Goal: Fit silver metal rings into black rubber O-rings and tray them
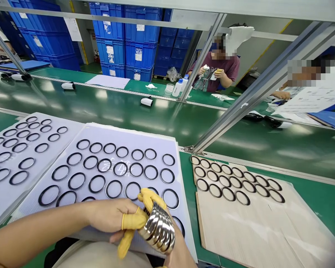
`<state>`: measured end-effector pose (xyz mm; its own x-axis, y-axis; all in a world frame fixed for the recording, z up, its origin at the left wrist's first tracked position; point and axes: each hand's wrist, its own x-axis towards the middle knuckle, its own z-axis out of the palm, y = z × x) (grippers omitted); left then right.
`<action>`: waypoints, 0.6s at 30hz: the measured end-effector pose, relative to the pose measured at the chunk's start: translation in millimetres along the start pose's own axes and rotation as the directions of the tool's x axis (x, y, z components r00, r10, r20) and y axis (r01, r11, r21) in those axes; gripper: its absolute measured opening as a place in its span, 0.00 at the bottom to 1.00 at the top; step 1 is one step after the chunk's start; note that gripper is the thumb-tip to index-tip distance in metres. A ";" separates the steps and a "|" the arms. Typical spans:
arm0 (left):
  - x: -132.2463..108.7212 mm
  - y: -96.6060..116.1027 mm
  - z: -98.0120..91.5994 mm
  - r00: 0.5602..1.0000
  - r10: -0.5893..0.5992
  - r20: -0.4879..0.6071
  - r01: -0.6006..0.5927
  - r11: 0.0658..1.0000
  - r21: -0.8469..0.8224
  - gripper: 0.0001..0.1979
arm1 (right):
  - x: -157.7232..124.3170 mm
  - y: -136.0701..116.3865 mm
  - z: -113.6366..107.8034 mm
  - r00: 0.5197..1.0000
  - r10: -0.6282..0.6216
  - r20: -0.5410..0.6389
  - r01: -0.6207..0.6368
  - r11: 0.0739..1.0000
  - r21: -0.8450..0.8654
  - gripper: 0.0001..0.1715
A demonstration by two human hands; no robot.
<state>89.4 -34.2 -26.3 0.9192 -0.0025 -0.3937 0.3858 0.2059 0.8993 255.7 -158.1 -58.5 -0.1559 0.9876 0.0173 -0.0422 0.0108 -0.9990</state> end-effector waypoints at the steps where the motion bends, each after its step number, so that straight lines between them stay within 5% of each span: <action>1: 1.3 -0.7 0.3 1.000 -0.008 -0.022 0.008 1.000 -0.027 0.27 | 0.6 3.7 0.1 1.000 -0.021 0.004 0.022 1.000 -0.019 0.68; 7: 1.1 3.5 1.9 0.978 0.086 -0.190 -0.092 0.995 -0.023 0.14 | 2.2 14.6 0.0 0.997 -0.069 0.030 0.073 0.984 -0.162 0.68; 11: -6.7 12.7 1.9 0.907 0.283 -0.313 -0.222 0.951 0.216 0.15 | 5.3 8.6 0.4 0.988 -0.140 0.060 0.149 0.969 -0.196 0.47; 15: -15.0 20.8 1.6 0.891 0.318 -0.323 -0.190 0.910 0.369 0.12 | 5.1 6.0 -2.6 0.983 -0.118 0.138 0.145 0.970 -0.198 0.25; 18: -18.0 24.5 3.2 0.887 0.355 -0.294 -0.208 0.877 0.432 0.12 | 5.2 7.5 -1.7 0.980 -0.064 0.187 0.076 0.996 -0.055 0.26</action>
<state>82.5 -32.2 3.4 0.9296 0.3585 -0.0861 0.1816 -0.2419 0.9532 256.3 -152.6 -66.0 -0.3351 0.9380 0.0888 0.0001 0.0943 -0.9955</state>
